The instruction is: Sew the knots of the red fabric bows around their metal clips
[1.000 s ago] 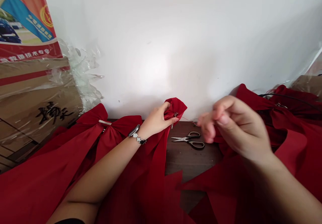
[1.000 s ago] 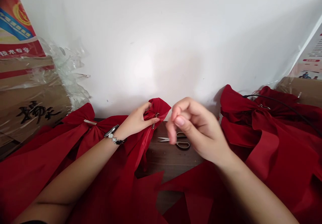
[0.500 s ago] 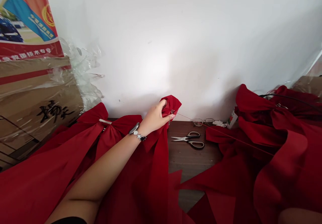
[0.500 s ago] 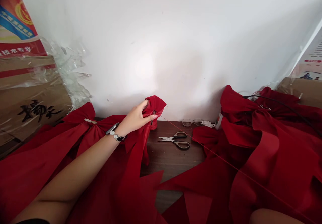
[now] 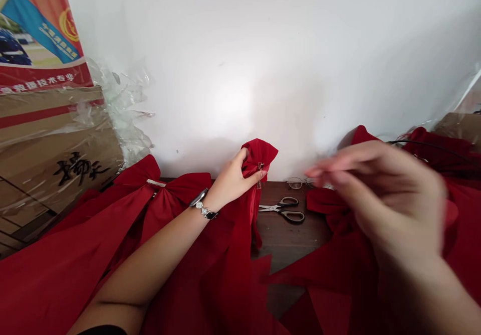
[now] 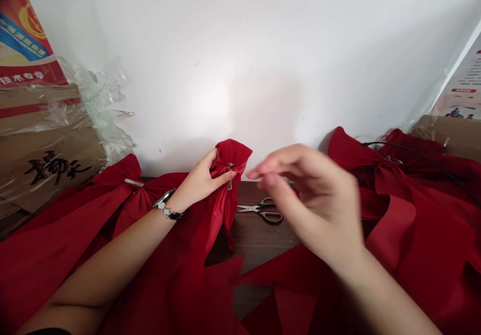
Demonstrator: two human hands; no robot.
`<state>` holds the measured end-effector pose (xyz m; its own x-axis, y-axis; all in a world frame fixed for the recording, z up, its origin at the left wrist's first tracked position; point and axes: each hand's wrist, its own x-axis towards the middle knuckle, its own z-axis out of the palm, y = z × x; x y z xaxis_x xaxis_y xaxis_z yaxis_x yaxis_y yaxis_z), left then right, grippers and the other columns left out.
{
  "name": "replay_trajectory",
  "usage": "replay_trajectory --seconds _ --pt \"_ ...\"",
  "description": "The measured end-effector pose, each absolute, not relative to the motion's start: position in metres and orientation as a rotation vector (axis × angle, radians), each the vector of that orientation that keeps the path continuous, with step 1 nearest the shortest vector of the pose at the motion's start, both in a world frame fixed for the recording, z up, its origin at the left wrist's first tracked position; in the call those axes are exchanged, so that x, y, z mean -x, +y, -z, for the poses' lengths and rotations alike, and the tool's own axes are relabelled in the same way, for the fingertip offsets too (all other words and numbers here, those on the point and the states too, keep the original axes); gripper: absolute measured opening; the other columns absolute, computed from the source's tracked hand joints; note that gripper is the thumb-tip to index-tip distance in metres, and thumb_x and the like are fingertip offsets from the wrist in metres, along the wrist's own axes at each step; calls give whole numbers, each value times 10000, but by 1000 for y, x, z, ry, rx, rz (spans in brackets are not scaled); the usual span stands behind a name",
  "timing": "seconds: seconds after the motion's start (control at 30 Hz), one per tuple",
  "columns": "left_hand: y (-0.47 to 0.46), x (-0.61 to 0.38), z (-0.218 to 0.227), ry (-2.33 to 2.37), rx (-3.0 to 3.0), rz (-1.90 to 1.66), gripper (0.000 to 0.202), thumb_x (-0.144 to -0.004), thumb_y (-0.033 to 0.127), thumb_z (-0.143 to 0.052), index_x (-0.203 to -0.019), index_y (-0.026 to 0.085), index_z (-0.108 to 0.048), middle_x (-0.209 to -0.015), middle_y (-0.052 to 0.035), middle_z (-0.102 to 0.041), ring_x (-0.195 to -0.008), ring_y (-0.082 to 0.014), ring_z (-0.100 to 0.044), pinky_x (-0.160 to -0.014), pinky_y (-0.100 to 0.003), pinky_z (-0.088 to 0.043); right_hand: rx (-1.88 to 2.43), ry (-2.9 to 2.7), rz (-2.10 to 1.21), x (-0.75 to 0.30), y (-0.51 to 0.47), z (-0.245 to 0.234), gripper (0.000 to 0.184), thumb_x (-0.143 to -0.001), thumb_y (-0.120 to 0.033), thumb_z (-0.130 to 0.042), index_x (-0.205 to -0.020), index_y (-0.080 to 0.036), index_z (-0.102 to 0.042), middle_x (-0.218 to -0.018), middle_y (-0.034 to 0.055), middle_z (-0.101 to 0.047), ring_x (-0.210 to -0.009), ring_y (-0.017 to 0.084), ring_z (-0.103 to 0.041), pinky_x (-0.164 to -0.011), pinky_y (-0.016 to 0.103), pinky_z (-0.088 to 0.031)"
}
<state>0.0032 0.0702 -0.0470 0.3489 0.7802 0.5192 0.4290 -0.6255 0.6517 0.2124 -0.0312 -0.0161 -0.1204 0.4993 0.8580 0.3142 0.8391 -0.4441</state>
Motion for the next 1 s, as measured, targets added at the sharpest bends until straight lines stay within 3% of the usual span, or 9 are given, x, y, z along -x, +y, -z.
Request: replay_trajectory --seconds 0.07,0.17,0.5,0.8,1.0 --pt "67 -5 45 1059 -2202 -1218 428 -823 398 -650 -1170 181 -524 -1077 -89 -677 -969 -230 -650 -864 -350 -508 655 -1801 -314 -203 -11 22 54 -890 -166 -602 -942 -166 -616 -899 34 -697 -833 125 -692 -758 211 -563" --pt "62 -6 42 1071 -2174 -1241 402 -805 383 -673 -1123 176 -537 -1068 -87 -681 -974 -229 -646 -864 -345 -507 662 -1953 -354 -192 16 36 97 -882 -199 -611 -975 -172 -620 -946 39 -702 -879 143 -690 -796 243 -568" --pt "55 1 30 710 -1951 -1114 334 -847 183 -569 -1182 187 -562 -1235 -74 -633 -1143 -236 -588 -1005 -376 -452 565 -2070 101 -195 27 42 206 -891 -175 -606 -1096 -192 -615 -1049 56 -720 -963 159 -690 -877 269 -566" --pt "54 0 30 615 -1798 -1230 265 -803 283 -704 -999 152 -583 -1075 -93 -696 -994 -225 -660 -868 -336 -517 406 -2058 457 -194 17 36 193 -868 -123 -627 -1055 -163 -657 -931 63 -745 -874 177 -704 -834 314 -604" --pt "51 -11 37 551 -1843 -1421 219 -801 252 -703 -965 160 -590 -1041 -75 -702 -961 -192 -660 -851 -291 -524 362 -2022 457 -190 15 35 170 -848 -115 -644 -1010 -150 -685 -887 71 -743 -823 185 -689 -766 334 -611"
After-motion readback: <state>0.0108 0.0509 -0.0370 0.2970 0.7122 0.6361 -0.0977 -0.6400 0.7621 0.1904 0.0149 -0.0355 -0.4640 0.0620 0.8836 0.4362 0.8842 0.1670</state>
